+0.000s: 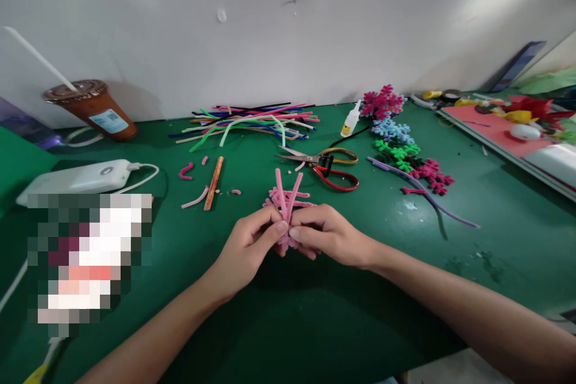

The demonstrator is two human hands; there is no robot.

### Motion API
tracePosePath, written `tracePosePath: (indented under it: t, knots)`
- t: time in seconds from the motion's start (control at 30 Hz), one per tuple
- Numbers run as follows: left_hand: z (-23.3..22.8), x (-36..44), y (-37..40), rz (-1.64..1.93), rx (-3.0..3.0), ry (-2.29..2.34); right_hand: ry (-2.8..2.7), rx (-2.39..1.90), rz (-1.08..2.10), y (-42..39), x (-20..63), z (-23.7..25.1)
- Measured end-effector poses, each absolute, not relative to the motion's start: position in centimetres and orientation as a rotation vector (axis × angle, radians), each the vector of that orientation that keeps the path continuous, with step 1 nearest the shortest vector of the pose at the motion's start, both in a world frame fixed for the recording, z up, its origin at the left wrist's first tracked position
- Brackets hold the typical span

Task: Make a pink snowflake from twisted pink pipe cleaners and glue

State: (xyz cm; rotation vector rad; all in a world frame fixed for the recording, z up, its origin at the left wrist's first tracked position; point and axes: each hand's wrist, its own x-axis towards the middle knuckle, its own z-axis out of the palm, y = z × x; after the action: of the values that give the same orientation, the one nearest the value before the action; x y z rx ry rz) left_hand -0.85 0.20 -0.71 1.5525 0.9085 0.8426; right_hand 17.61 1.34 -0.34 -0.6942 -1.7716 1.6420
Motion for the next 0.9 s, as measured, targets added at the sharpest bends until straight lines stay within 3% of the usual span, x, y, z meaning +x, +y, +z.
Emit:
tracePosePath:
  t: [0.33,0.53,0.67,0.9]
  knots:
    - [-0.7,-0.7,0.5,0.726,1.371,0.780,-1.689,-0.863,1.553,2.6,18.8,-0.3]
    - [-0.4,-0.6,0.4,0.650,1.404,0.809,-1.684,-0.762,1.802,2.3,18.2,-0.1]
    - [-0.4,-0.5,0.4,0.662,1.400,0.802,-1.599,-0.732,1.683,2.0,17.9,-0.4]
    - [-0.9,-0.7,0.0,0.970,2.001,0.985,-1.516,-0.849,1.610,2.2,17.9,-0.9]
